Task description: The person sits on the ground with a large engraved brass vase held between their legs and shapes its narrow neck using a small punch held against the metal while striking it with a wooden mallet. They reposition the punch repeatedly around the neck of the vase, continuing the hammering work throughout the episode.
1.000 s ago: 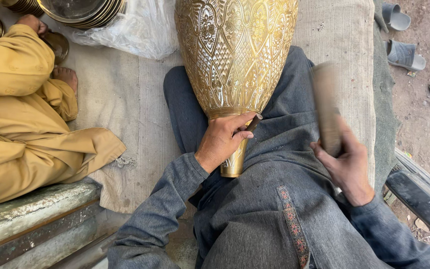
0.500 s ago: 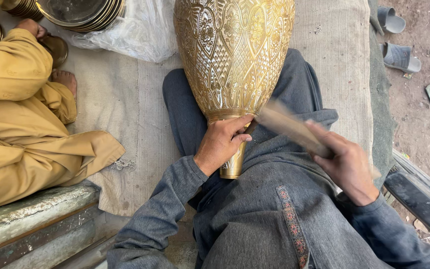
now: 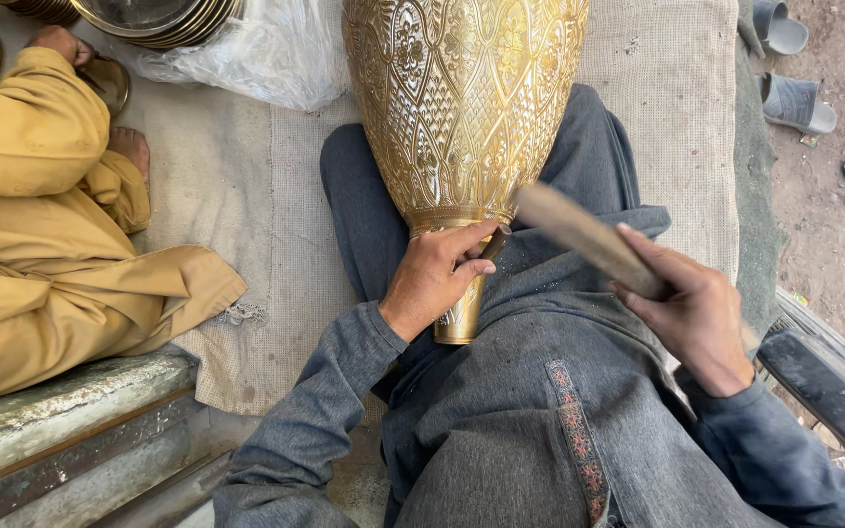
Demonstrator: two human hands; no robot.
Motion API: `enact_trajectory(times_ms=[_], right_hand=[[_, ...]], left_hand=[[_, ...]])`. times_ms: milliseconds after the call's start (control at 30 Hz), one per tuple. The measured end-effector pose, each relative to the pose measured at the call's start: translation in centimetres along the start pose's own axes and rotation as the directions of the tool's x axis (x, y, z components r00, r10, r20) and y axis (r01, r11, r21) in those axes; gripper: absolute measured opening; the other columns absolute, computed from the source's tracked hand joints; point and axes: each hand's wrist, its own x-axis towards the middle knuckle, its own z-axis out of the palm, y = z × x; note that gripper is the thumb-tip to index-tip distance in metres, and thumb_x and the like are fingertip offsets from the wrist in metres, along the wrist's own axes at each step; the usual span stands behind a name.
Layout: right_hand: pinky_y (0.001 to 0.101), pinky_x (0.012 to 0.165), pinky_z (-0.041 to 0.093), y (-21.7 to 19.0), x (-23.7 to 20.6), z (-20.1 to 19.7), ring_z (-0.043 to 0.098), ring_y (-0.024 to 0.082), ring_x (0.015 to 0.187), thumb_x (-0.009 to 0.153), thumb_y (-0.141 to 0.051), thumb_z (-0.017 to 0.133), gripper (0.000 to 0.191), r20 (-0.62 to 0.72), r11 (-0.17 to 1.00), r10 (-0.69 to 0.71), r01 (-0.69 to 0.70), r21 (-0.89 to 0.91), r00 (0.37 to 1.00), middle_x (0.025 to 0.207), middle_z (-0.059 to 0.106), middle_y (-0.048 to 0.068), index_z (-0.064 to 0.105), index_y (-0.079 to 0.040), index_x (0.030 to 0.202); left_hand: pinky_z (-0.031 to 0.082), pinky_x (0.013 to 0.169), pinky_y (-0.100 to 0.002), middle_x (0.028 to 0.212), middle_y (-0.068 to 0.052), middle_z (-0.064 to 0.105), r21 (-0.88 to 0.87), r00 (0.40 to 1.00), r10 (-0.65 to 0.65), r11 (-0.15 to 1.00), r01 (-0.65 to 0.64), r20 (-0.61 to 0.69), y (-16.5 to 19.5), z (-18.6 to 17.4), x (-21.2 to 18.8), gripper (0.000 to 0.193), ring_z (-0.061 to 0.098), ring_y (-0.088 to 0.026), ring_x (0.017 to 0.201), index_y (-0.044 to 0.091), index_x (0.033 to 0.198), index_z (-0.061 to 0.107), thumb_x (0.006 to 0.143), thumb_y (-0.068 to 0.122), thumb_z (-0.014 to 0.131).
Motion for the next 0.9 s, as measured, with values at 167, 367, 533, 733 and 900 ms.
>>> enact_trajectory(times_ms=[167, 367, 533, 733, 900], right_hand=[[0.0355, 0.075, 0.061, -0.8, 0.3, -1.0, 0.075, 0.021, 0.084, 0.067, -0.013, 0.086, 0.085, 0.081, 0.986, -0.03, 0.043, -0.159, 0.996, 0.116, 0.077, 0.005, 0.06, -0.031, 0.146], [0.0362, 0.077, 0.059, -1.5, 0.0, -0.9, 0.075, 0.022, 0.09, 0.079, -0.017, 0.084, 0.076, -0.073, 1.0, 0.002, -0.003, -0.026, 0.997, 0.114, 0.076, 0.012, 0.058, -0.019, 0.15], [0.0364, 0.095, 0.059, -1.0, -0.1, 0.5, 0.071, 0.024, 0.112, 0.085, -0.02, 0.081, 0.075, -0.167, 0.974, -0.061, 0.095, 0.207, 0.984, 0.132, 0.069, 0.015, 0.052, -0.017, 0.154], [0.0405, 0.099, 0.058, 0.8, 0.0, 0.9, 0.069, 0.025, 0.117, 0.083, -0.015, 0.082, 0.079, -0.035, 0.981, -0.05, 0.055, 0.188, 0.998, 0.138, 0.067, 0.015, 0.052, -0.012, 0.156], [0.0366, 0.09, 0.059, 1.0, 0.1, 1.1, 0.07, 0.021, 0.101, 0.083, -0.016, 0.084, 0.079, -0.092, 0.963, 0.024, 0.002, 0.27, 0.995, 0.116, 0.072, 0.011, 0.052, -0.012, 0.155]], left_hand=[[0.061, 0.074, -0.032, 0.093, -0.011, 0.076, -0.015, 0.999, -0.04, 0.999, 0.041, 0.025, -0.3, -0.1, 0.1, 0.054, 0.076, -0.019, 0.077, 0.009, 0.134, 0.065, 0.083, 0.012, 0.082], [0.063, 0.079, -0.032, 0.105, -0.01, 0.075, -0.024, 0.994, 0.091, 0.995, -0.092, -0.06, -0.8, 0.1, 0.5, 0.048, 0.076, -0.019, 0.088, 0.01, 0.133, 0.063, 0.088, 0.015, 0.079], [0.062, 0.081, -0.034, 0.107, -0.01, 0.076, 0.049, 0.989, 0.14, 0.989, -0.138, -0.053, -0.5, 0.0, 0.4, 0.047, 0.076, -0.022, 0.091, 0.011, 0.133, 0.065, 0.089, 0.016, 0.078], [0.06, 0.082, -0.037, 0.106, -0.012, 0.075, 0.096, 0.995, 0.091, 0.992, -0.087, -0.039, 0.0, -0.2, 0.6, 0.046, 0.075, -0.026, 0.091, 0.01, 0.132, 0.067, 0.087, 0.015, 0.079], [0.06, 0.08, -0.036, 0.105, -0.012, 0.076, 0.062, 1.0, 0.017, 0.998, -0.016, -0.018, 0.1, 0.0, 0.9, 0.048, 0.076, -0.025, 0.091, 0.009, 0.129, 0.067, 0.084, 0.014, 0.081]])
